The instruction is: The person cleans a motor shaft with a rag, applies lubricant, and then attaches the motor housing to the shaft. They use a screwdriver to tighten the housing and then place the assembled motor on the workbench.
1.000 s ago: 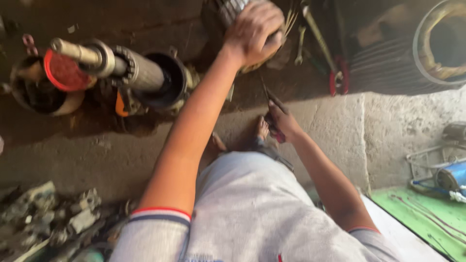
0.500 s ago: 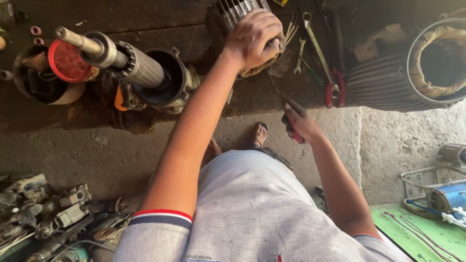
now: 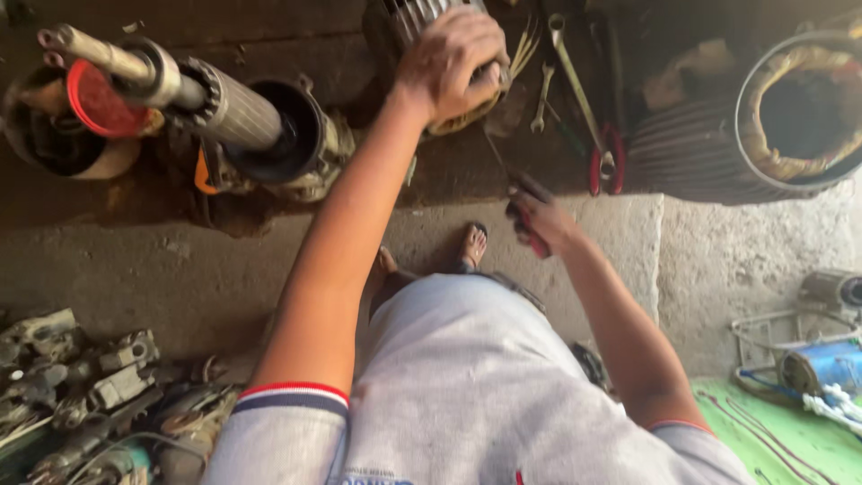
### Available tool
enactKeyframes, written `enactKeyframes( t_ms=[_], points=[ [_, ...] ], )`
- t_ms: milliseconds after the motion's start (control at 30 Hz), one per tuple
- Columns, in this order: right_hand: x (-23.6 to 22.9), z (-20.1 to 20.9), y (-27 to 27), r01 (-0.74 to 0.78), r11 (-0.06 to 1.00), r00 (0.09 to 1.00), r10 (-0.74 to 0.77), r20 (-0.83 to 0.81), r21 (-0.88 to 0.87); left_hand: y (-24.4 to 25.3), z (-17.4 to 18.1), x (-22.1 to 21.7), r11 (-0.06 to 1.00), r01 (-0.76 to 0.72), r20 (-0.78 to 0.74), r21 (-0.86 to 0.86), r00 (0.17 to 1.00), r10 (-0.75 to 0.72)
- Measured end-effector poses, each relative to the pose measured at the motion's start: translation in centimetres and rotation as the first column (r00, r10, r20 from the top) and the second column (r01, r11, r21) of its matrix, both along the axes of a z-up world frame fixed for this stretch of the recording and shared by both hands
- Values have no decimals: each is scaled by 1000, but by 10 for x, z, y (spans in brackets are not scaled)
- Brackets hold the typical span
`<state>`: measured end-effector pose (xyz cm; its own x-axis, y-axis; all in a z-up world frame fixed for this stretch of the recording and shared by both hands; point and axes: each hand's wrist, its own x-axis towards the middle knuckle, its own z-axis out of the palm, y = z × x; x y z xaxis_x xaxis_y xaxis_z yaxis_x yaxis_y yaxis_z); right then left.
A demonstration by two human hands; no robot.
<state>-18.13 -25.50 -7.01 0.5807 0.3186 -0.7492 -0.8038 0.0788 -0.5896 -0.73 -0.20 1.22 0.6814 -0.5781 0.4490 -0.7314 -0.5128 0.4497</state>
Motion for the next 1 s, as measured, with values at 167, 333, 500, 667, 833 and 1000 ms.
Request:
enactKeyframes(
  t_ms=[167,333,500,667,833,1000],
  points=[
    [13,-10,-9,-9,999,999,8,39,38,1,4,8,1000,-8,44,-20,999,9],
    [8,6,25,66,981,997,-59,-45,182,1,-7,8,998,-55,89,16,995,53],
    [14,-2,33,100,977,992,-83,-93,188,2,-11,14,999,-40,92,14,995,39],
    [16,-21,4,3,998,996,-9,85,62,1,-11,12,1000,-29,111,-12,993,30],
    [-18,-27,-26,-231,886,922,331,200,-402,3,-23,11,996,-47,236,-71,970,63],
    [-15,-43,-64,63,624,674,549,495,-779,-1,-37,-3,881,-471,170,51,873,457]
  ],
)
